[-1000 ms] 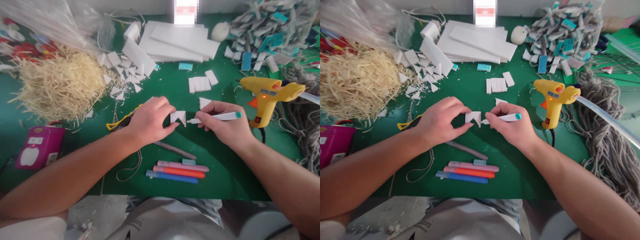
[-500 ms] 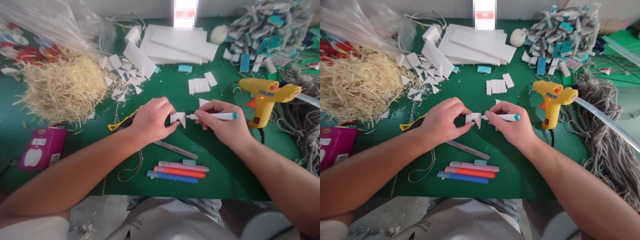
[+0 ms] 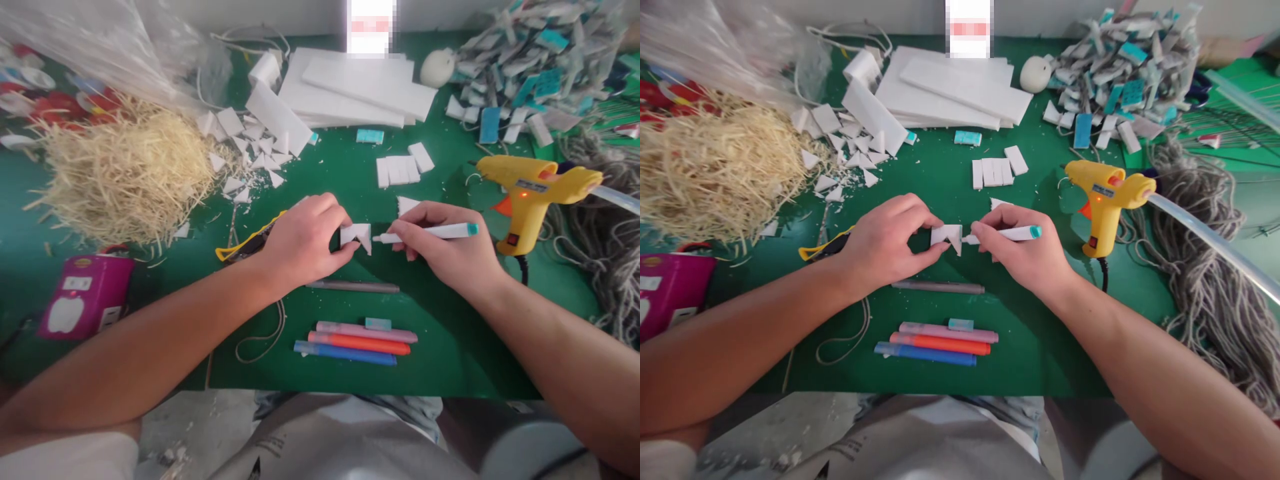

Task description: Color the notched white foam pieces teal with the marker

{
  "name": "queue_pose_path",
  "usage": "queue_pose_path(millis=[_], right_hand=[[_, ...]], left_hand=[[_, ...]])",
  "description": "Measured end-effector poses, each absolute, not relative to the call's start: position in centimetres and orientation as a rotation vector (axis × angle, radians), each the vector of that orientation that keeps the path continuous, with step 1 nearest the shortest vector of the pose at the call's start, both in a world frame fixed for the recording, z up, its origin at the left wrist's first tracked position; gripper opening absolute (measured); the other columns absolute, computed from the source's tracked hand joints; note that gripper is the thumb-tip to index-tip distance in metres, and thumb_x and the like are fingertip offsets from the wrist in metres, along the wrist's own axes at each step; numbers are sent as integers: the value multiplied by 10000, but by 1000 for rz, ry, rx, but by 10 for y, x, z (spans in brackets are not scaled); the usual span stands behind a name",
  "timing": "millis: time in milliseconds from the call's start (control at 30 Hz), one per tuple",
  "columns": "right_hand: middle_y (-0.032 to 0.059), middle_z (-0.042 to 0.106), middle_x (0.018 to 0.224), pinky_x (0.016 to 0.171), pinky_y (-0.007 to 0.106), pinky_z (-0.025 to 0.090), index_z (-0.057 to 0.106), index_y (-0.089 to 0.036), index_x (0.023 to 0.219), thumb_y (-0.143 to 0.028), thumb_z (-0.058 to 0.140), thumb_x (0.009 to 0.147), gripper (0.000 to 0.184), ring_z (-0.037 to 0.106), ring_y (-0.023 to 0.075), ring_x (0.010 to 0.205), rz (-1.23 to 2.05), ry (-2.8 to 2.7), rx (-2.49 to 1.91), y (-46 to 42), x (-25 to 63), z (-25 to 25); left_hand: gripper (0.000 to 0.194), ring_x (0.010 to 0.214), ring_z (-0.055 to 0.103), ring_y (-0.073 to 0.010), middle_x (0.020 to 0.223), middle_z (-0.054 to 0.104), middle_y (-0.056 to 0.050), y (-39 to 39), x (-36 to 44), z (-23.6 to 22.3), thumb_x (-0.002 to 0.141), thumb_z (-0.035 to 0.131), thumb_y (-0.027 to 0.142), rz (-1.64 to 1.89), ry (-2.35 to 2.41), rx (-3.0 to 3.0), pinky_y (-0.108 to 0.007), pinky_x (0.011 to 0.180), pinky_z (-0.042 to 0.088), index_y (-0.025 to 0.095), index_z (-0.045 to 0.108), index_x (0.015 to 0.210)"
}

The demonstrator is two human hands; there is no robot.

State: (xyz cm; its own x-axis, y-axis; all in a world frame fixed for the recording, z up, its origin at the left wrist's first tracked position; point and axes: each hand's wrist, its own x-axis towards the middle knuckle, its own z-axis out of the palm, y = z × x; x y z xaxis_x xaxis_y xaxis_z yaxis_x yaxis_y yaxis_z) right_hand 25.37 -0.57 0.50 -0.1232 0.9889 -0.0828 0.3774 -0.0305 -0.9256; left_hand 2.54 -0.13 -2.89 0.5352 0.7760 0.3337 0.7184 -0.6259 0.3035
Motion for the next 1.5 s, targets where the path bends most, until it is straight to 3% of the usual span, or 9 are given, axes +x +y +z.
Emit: queue_pose_path(millis=[767,1067,1500], right_hand=[[-5,647,524,452,264,408,664,-230,579,-203,743,782,220,525,122,462,1194,-1643,-1455,-9,256,9],[-10,710,651,498,275,509,761,-230,782,-252,804,788,50,604,127,505,1177,-1512,-1442,-6,255,7],[-1,710,652,506,282,517,749,-217,748,-216,747,829,81,586,124,485,1185,-1483,-1506,-7,254,9]], left_hand=[[212,847,653,-225,916,679,-85,-1,25,-30,965,603,327,719,1277,2634,-329,730,530,136,695,969],[203,851,646,-225,906,662,-77,-1,26,-28,974,600,327,648,1300,2614,-331,722,515,145,688,966],[199,861,648,-229,916,667,-80,0,25,-28,968,607,334,653,1285,2612,-337,737,522,150,682,973]])
